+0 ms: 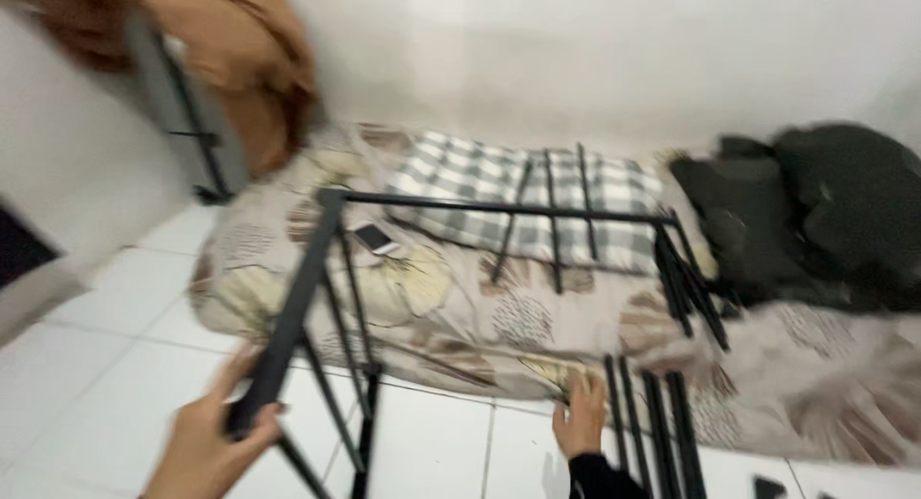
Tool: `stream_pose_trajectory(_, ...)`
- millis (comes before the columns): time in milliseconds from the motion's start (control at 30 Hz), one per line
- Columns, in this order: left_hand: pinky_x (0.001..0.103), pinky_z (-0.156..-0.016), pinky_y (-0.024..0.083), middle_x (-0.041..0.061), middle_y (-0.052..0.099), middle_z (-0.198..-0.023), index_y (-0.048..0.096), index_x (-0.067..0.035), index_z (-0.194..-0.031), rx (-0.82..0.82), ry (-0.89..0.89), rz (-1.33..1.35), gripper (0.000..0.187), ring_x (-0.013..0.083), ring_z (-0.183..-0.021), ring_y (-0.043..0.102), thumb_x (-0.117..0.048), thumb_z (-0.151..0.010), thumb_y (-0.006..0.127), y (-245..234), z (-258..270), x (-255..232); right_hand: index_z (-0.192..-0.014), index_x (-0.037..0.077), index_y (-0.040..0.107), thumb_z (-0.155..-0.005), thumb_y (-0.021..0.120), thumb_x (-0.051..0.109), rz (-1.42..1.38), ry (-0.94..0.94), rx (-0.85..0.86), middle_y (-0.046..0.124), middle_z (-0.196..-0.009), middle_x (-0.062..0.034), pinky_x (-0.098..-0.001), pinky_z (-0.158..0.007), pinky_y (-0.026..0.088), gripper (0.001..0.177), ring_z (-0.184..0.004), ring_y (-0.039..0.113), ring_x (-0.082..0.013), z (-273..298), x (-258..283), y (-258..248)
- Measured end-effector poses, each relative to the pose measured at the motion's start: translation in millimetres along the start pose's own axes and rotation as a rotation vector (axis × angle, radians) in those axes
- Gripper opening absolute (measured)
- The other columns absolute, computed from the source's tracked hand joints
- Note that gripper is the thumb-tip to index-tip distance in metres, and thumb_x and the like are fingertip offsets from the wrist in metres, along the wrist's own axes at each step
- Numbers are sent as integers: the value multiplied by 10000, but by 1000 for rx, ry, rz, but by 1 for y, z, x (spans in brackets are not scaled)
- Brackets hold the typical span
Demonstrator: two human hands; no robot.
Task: The person assembles a black metal frame by inserting rods into a base structure and connecting multiple legs. They repeatedly pick up rods, align them with the frame, and insert them into sockets while seated on the floor.
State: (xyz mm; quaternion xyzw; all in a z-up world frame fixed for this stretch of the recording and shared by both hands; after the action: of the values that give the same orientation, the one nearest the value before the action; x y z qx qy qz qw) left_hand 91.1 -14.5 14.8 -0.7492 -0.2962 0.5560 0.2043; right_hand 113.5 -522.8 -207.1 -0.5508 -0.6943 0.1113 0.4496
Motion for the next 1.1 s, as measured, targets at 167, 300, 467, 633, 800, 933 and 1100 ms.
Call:
stream_pose_trajectory(167,340,-642,581,186,729,-795,520,-192,-1504,181,-71,-63,770,214,-610,687,-180,-770,751,-21,42,-29,-1509,195,441,-842,707,192,49,-497,-266,390,-1524,-199,-595,-1152,232,718,-1462,350,-358,-128,193,-75)
stream_pose_trajectory(300,369,-640,576,166,727,-769,501,-181,-1501,317,-6,-82,779,220,-602,685,-165,-751,708,-46,76,-46,-1457,228,477,-934,602,320,135,-699,-13,596,-1337,-183,-546,-1031,405,545,-1262,557,-344,-172,288,-88)
stream_pose_trajectory(467,375,-647,557,138,704,-775,436,-220,-1537,535,-6,-119,785,224,-625,688,-177,-789,674,-63,108,-52,-1481,250,507,-1093,408,368,27,-343,762,738,-904,-250,-420,-837,581,417,-874,769,-377,-141,267,-6)
stream_pose_trajectory(633,391,-715,585,193,733,-833,337,-278,-1545,623,-47,-260,746,295,-703,733,-283,-858,626,-63,115,-45,-1308,66,625,-976,609,319,-243,-628,434,718,-1095,-239,-462,-863,547,417,-998,689,-428,-135,287,-8)
stream_pose_trajectory(800,483,-959,526,157,542,-1327,194,-293,-1575,556,137,-628,980,371,-1181,616,-515,-817,773,-38,40,-71,-1305,53,644,-987,620,316,-219,-762,518,722,-1094,-228,-477,-852,537,413,-996,684,-429,-136,347,-11)
stream_pose_trajectory(933,579,-979,472,220,282,-1551,223,-302,-1519,318,225,-763,1020,431,-1289,503,-441,-742,869,30,-75,-80,-1373,104,612,-999,612,356,-233,-833,544,719,-1033,-227,-493,-801,525,452,-938,679,-433,-122,398,-29)
stream_pose_trajectory(1100,532,-960,510,196,500,-1398,524,-159,-1302,-47,260,-303,563,441,-1168,600,-287,-796,737,84,-168,-12,-1318,179,622,-987,602,364,-17,-831,414,726,-925,-152,-493,-667,521,379,-818,697,-371,-105,411,-48)
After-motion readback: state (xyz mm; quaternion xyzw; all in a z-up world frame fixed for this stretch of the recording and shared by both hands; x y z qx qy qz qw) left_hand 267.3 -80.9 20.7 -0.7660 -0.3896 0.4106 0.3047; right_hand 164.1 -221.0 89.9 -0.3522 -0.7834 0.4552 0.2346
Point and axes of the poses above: each hand's wrist, its own z-axis away from the middle knuckle, its own y-axis out of the palm, x = y × z, the point moved 9 cm from there along -z, towards the middle knuckle
